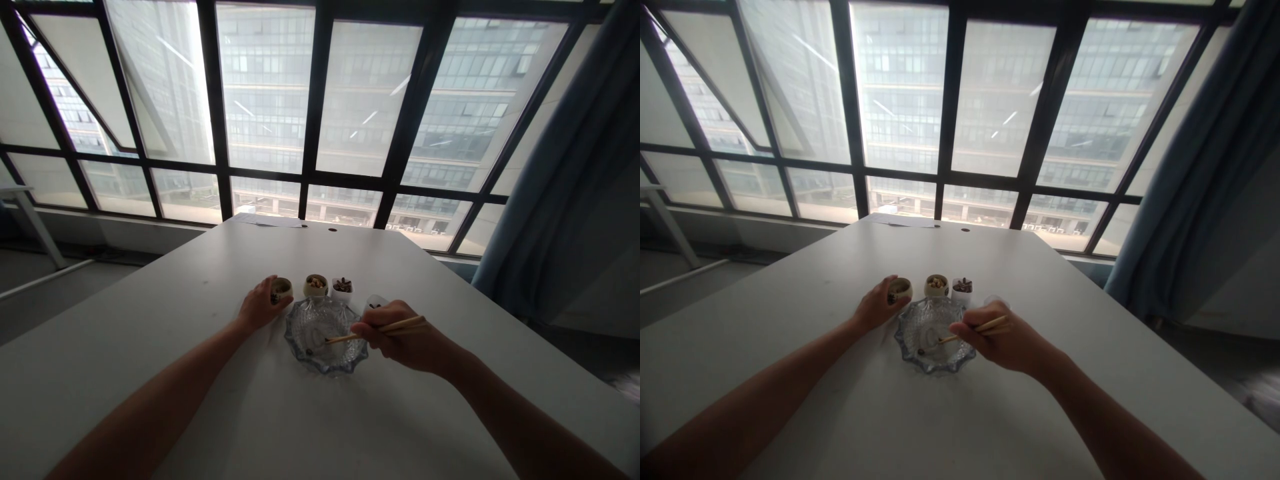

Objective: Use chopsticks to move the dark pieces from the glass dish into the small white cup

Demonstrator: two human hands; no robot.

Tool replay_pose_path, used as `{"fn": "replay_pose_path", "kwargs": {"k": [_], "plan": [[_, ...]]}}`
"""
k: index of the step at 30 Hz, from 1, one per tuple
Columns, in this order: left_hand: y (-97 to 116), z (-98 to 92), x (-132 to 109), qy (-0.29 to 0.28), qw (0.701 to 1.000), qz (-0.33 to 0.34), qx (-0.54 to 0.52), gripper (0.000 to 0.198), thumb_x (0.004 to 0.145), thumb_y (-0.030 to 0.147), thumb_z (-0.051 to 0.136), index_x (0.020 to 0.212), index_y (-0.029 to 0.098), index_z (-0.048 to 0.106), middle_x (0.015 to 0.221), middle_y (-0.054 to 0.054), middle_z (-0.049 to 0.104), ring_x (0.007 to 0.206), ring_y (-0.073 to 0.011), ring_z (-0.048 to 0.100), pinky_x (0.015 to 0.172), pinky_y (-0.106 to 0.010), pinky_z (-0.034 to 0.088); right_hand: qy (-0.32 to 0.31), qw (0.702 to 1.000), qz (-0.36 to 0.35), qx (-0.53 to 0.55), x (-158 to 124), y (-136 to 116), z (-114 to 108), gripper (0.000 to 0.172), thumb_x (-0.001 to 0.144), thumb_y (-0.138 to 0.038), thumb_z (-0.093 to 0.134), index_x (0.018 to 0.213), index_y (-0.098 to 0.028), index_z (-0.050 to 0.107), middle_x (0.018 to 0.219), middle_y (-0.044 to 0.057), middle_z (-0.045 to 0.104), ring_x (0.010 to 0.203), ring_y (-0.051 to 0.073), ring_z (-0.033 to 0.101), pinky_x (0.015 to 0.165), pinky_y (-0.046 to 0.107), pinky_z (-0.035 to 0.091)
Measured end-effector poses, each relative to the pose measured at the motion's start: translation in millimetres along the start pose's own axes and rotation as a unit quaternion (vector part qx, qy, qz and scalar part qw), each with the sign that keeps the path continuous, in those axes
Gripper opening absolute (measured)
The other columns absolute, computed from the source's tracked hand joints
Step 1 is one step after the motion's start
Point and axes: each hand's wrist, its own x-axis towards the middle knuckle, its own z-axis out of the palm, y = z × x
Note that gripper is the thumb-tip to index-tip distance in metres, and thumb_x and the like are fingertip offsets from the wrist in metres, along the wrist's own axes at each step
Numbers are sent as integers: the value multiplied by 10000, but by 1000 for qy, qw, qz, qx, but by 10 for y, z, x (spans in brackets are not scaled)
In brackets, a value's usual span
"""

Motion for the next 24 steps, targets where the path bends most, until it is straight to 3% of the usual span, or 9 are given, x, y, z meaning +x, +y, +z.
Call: {"fn": "replay_pose_path", "kwargs": {"k": [5, 11, 17, 21, 24], "plan": [[-13, 8, 3, 0, 1000, -1, -2, 651, 884, 510, 706, 1410, 188, 501, 1355, -163, 683, 1204, -330, 680, 1018, -452, 544, 76, 994, 8, -72, -71, -53, -178, 560, 1054, -539, 486, 612, -196, 518, 509, 7, 561, 389, 100, 504, 387, 229, 382], [-32, 34, 7, 9, 1000, 4, -11, 635, 873, 502, 716, 1397, 202, 518, 1351, -154, 688, 1195, -334, 686, 1010, -456, 550, 210, 954, 49, -208, -200, -86, -547, 591, 1016, -662, 481, 672, -192, 582, 504, 14, 596, 371, 122, 567, 351, 212, 437], [-59, 55, 17, 22, 999, 23, -30, 642, 857, 479, 724, 1389, 183, 520, 1359, -168, 678, 1218, -346, 674, 1026, -472, 549, 181, 939, 118, -269, -183, 34, -577, 740, 964, -810, 358, 625, -193, 583, 470, 41, 588, 351, 147, 564, 327, 226, 407], [-77, 85, 32, 37, 997, 44, -51, 732, 792, 466, 771, 1397, 149, 507, 1390, -196, 643, 1257, -369, 642, 1061, -500, 532, 225, 924, 127, -282, -185, 45, -570, 736, 947, -825, 374, 603, -202, 560, 453, 30, 550, 352, 148, 536, 342, 244, 397], [-85, 105, 36, 48, 995, 57, -66, 721, 751, 428, 790, 1365, 162, 523, 1351, -177, 655, 1242, -360, 645, 1066, -496, 531, 251, 938, 108, -212, -180, -19, -527, 675, 966, -755, 462, 637, -185, 607, 487, 39, 597, 377, 147, 570, 350, 234, 426]]}}
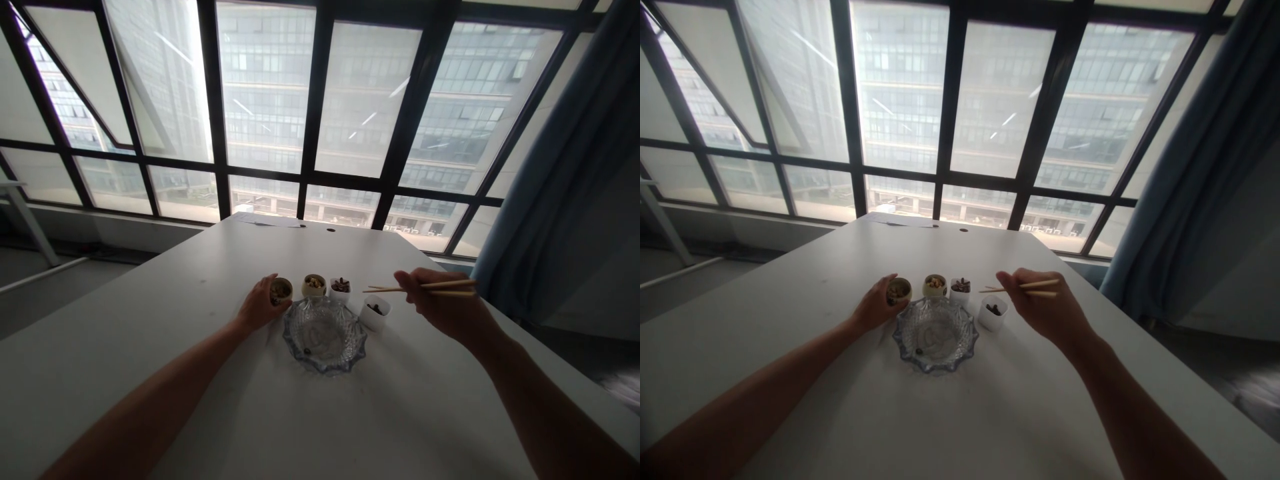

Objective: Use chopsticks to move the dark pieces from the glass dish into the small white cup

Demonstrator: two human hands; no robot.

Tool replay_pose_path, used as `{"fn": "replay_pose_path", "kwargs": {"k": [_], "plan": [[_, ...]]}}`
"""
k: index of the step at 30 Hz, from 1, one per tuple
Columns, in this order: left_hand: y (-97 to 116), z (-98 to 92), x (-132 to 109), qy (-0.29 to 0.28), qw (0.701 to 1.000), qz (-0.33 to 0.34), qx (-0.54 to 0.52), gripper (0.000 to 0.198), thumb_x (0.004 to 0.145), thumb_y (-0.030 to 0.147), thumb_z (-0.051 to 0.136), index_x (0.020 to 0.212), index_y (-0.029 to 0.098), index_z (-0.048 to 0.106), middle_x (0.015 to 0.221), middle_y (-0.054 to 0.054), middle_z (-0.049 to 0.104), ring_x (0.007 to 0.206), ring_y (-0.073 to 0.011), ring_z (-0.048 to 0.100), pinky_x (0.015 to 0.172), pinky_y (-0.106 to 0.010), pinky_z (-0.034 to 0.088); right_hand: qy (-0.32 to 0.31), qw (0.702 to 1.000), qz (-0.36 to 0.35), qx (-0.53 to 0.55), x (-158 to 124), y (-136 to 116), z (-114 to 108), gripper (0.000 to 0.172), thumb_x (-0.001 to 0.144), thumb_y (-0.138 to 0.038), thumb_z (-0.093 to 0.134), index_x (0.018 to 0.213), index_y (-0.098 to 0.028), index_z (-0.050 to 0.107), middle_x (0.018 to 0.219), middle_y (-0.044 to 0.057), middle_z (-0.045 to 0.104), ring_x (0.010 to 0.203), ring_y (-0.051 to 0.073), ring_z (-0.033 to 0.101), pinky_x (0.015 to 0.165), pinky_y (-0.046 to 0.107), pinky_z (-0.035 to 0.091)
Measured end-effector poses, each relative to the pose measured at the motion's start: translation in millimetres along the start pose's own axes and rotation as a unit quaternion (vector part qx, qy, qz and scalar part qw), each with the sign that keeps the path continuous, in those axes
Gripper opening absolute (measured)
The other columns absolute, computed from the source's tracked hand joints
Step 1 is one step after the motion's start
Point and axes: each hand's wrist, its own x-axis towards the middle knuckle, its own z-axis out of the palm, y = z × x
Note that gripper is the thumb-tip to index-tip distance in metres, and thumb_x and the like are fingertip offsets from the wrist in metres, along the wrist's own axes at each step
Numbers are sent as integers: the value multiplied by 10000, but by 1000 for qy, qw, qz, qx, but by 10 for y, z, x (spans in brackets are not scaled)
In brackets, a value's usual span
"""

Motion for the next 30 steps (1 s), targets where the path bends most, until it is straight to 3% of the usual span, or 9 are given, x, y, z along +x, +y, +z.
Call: {"fn": "replay_pose_path", "kwargs": {"k": [2, 5, 8, 13, 18, 24, 30], "plan": [[-7, 5, -2, 8, 1000, 5, -10, 688, 729, 387, 796, 1330, 176, 536, 1313, -158, 666, 1207, -344, 661, 1046, -482, 545, -53, 993, -6, 101, -29, -85, 53, 605, 988, -674, 519, 697, -165, 666, 543, 52, 657, 415, 149, 618, 370, 224, 467], [-24, 9, -5, 21, 1000, 5, -21, 654, 713, 341, 786, 1294, 181, 532, 1278, -151, 670, 1153, -328, 681, 1005, -475, 567, -179, 958, -37, 220, -84, -212, 221, 526, 1008, -574, 561, 734, -148, 703, 583, 57, 689, 460, 147, 650, 409, 215, 498], [-47, 21, -5, 27, 999, 4, -29, 642, 705, 317, 774, 1279, 182, 521, 1250, -150, 679, 1113, -319, 694, 972, -474, 580, -228, 938, -46, 258, -131, -267, 420, 492, 1002, -518, 602, 709, -134, 696, 562, 48, 665, 450, 132, 625, 409, 203, 475], [-80, 55, 1, 35, 999, 4, -37, 632, 697, 297, 764, 1268, 188, 517, 1216, -144, 690, 1075, -306, 702, 950, -471, 585, -239, 933, -57, 261, -159, -224, 589, 466, 1003, -481, 616, 702, -131, 680, 548, 36, 646, 440, 126, 608, 419, 205, 475], [-92, 70, 7, 39, 998, 6, -44, 629, 692, 302, 772, 1259, 196, 522, 1207, -135, 690, 1071, -297, 700, 949, -458, 586, -246, 931, -69, 259, -173, -207, 608, 455, 1032, -435, 583, 685, -145, 639, 534, 14, 613, 439, 115, 589, 424, 201, 447], [-86, 57, 9, 40, 998, 5, -47, 618, 702, 305, 769, 1258, 197, 523, 1211, -136, 687, 1078, -296, 697, 958, -462, 585, -222, 931, -152, 246, -186, -228, 643, 449, 1054, -371, 551, 655, -165, 577, 502, -18, 556, 393, 80, 481, 393, 201, 349], [-90, 57, 4, 37, 998, 5, -48, 618, 713, 319, 765, 1267, 194, 521, 1235, -144, 681, 1098, -303, 694, 961, -465, 584, -203, 939, -163, 225, -172, -214, 644, 462, 1058, -363, 543, 641, -165, 569, 505, -17, 558, 407, 73, 471, 408, 200, 341]]}}
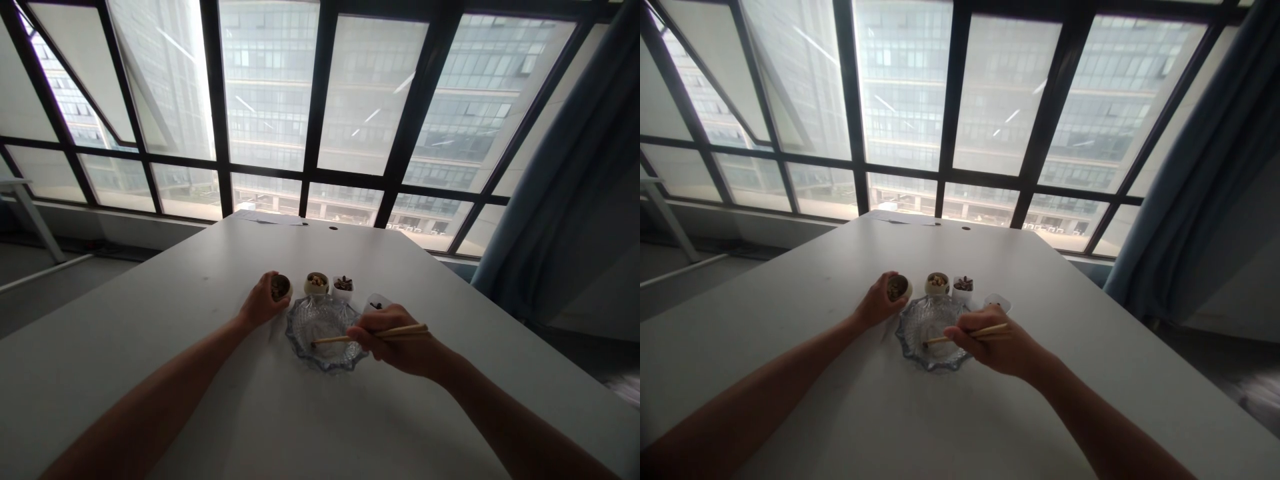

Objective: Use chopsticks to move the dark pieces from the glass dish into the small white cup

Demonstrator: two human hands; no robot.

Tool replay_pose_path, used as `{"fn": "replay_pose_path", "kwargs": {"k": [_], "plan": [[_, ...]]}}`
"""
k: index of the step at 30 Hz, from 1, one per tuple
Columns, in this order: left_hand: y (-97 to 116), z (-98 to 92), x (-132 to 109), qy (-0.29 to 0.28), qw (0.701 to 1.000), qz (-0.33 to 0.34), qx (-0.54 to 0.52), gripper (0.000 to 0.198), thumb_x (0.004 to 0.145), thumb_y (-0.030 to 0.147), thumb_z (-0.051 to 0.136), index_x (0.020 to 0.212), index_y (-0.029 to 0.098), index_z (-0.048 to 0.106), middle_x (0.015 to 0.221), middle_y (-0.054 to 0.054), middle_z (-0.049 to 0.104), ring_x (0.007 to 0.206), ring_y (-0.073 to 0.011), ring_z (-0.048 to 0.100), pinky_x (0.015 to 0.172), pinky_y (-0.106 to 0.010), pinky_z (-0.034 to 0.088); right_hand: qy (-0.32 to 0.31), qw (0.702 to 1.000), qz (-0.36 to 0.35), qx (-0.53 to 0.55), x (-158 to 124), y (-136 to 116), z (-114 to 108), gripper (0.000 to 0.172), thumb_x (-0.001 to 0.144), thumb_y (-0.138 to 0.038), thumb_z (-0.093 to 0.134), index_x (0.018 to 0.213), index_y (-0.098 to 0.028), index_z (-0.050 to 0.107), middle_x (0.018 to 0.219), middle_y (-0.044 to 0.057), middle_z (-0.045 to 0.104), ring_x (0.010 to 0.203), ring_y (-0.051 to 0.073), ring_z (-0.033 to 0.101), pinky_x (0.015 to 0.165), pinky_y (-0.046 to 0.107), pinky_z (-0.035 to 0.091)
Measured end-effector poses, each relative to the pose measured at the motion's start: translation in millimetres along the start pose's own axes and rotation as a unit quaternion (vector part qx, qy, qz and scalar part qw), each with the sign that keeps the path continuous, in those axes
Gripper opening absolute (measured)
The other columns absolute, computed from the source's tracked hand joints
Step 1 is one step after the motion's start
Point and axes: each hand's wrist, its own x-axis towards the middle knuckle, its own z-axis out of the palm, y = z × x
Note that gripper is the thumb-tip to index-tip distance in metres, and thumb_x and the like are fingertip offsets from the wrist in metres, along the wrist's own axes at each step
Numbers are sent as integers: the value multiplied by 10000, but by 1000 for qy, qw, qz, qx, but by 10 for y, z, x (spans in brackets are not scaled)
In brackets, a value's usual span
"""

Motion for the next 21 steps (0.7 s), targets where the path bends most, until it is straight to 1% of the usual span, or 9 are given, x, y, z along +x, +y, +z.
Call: {"fn": "replay_pose_path", "kwargs": {"k": [3, 8, 11, 15, 19, 21], "plan": [[-3, 2, -1, 1, 1000, 0, 0, 619, 715, 323, 765, 1271, 199, 521, 1244, -143, 679, 1109, -306, 689, 970, -471, 579, 3, 1000, 5, -12, -1, 4, 2, 472, 1058, -387, 541, 642, -165, 573, 500, -22, 549, 404, 71, 463, 411, 199, 347], [-5, 1, 1, 2, 1000, 4, -2, 612, 717, 316, 765, 1268, 204, 522, 1239, -138, 681, 1106, -300, 689, 975, -471, 576, 37, 999, 33, -23, 13, -43, -10, 543, 1058, -475, 505, 612, -171, 568, 485, -7, 547, 395, 78, 453, 400, 205, 356], [-7, 2, 0, 2, 1000, 3, -3, 611, 718, 311, 765, 1268, 202, 522, 1226, -136, 686, 1090, -296, 694, 969, -467, 578, 23, 998, 50, -16, 17, -74, -25, 565, 1056, -510, 489, 603, -179, 554, 478, -4, 552, 393, 82, 450, 397, 205, 369], [-2, 4, 0, 0, 1000, 3, -5, 610, 719, 310, 762, 1267, 189, 523, 1248, -149, 677, 1121, -307, 685, 990, -473, 569, -3, 999, 53, -4, 9, -73, -34, 537, 1051, -486, 510, 616, -175, 563, 496, -1, 570, 407, 86, 490, 401, 194, 386], [4, 0, 1, -2, 1000, 1, -5, 606, 723, 308, 760, 1269, 196, 522, 1247, -143, 679, 1118, -301, 685, 993, -473, 566, -4, 997, 72, 30, 5, -29, -36, 527, 1044, -497, 521, 635, -170, 577, 517, 8, 599, 427, 99, 548, 408, 191, 411], [5, -3, 2, -4, 1000, 0, -5, 609, 722, 308, 762, 1270, 195, 522, 1251, -145, 677, 1120, -303, 685, 991, -475, 567, -2, 996, 78, 39, 2, -3, -33, 525, 1042, -496, 530, 632, -170, 571, 508, 6, 589, 426, 100, 550, 412, 192, 411]]}}
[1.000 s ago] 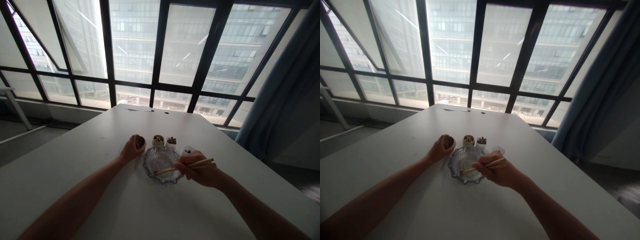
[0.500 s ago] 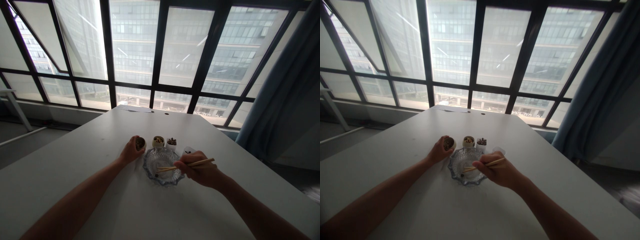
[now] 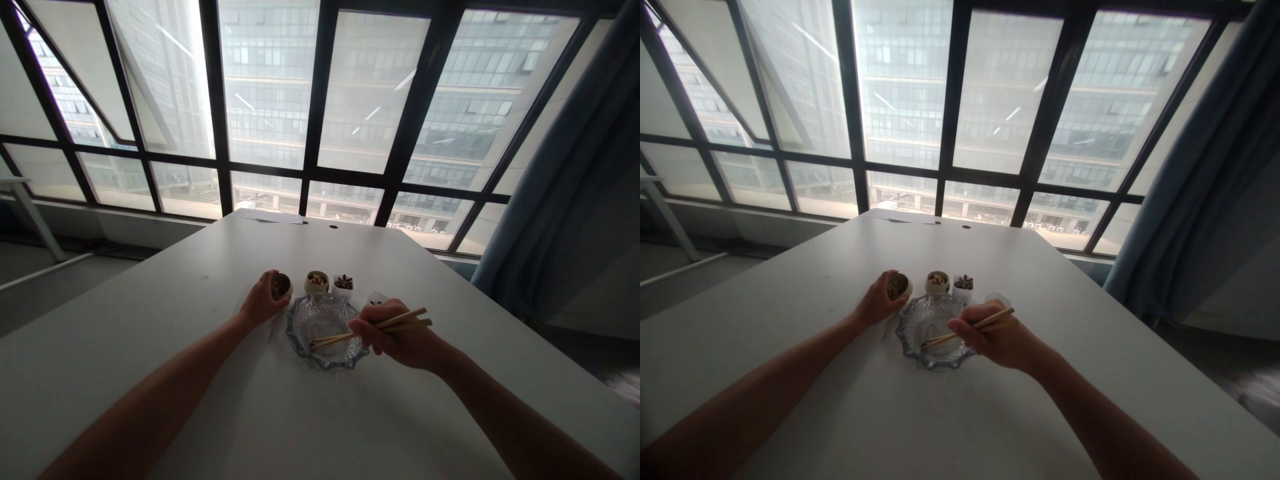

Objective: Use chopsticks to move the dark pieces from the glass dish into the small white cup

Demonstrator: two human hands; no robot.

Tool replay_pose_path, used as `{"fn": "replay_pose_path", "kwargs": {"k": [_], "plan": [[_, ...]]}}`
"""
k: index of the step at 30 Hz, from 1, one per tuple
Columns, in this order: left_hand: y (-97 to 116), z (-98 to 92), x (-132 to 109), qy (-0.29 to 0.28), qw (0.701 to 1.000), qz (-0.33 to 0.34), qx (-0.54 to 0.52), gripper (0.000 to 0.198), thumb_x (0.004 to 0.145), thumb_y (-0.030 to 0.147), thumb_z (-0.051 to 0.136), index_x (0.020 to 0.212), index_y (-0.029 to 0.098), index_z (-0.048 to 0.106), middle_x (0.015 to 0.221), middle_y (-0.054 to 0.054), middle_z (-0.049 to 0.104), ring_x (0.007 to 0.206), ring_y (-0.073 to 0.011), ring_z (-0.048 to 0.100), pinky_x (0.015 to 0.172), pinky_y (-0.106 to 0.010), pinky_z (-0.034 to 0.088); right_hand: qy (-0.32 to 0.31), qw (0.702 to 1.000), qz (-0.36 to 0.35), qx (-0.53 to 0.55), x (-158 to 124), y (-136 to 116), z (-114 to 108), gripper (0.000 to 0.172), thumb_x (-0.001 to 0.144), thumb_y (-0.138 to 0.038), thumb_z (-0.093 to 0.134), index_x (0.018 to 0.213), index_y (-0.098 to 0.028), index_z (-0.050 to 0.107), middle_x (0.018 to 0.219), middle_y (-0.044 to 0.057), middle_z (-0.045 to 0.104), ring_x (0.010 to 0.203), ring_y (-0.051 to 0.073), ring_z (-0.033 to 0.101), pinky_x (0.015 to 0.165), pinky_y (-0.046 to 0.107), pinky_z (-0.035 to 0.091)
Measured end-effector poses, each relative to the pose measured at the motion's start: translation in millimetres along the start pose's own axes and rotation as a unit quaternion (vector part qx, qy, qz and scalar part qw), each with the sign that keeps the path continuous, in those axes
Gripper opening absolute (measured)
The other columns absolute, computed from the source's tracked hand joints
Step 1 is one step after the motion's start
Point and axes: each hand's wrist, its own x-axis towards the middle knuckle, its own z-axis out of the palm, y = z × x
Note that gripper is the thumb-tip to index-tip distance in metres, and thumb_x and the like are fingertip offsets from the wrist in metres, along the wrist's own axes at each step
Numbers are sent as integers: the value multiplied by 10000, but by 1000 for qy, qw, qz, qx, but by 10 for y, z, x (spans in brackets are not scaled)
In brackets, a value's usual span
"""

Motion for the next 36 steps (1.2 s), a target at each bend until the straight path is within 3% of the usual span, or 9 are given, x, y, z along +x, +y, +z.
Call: {"fn": "replay_pose_path", "kwargs": {"k": [9, 14, 19, 30, 36], "plan": [[2, -3, 0, -3, 1000, -2, 0, 614, 723, 319, 765, 1274, 193, 523, 1253, -150, 675, 1126, -313, 687, 979, -481, 575, -57, 994, -87, -43, -28, -111, 113, 475, 1074, -398, 503, 646, -198, 450, 558, -46, 430, 429, 56, 377, 417, 199, 287], [-7, -7, 1, -1, 1000, 1, 1, 620, 724, 318, 766, 1282, 203, 521, 1262, -143, 675, 1127, -308, 688, 977, -477, 575, -82, 985, -112, -100, -38, -205, 141, 488, 1095, -397, 462, 654, -191, 487, 578, -27, 485, 430, 57, 401, 425, 208, 297], [-12, -2, 0, -2, 1000, 0, 2, 616, 728, 324, 765, 1279, 194, 520, 1262, -150, 674, 1134, -313, 686, 980, -481, 575, -39, 991, -90, -89, -62, -176, -2, 457, 1083, -424, 480, 687, -196, 506, 560, -47, 477, 424, 60, 404, 415, 195, 311], [-9, 2, 2, -2, 1000, 2, 1, 612, 727, 306, 766, 1279, 213, 519, 1269, -131, 672, 1157, -303, 673, 1000, -470, 566, -31, 998, 11, -61, -58, -47, -126, 521, 1064, -486, 490, 641, -183, 532, 513, -32, 504, 425, 77, 431, 414, 200, 366], [-7, 3, -2, -1, 1000, 0, 1, 608, 731, 316, 763, 1278, 198, 526, 1256, -143, 673, 1126, -308, 683, 985, -477, 571, -38, 998, -12, -45, -58, -29, -120, 516, 1066, -476, 491, 636, -191, 483, 527, -36, 497, 418, 70, 442, 396, 193, 359]]}}
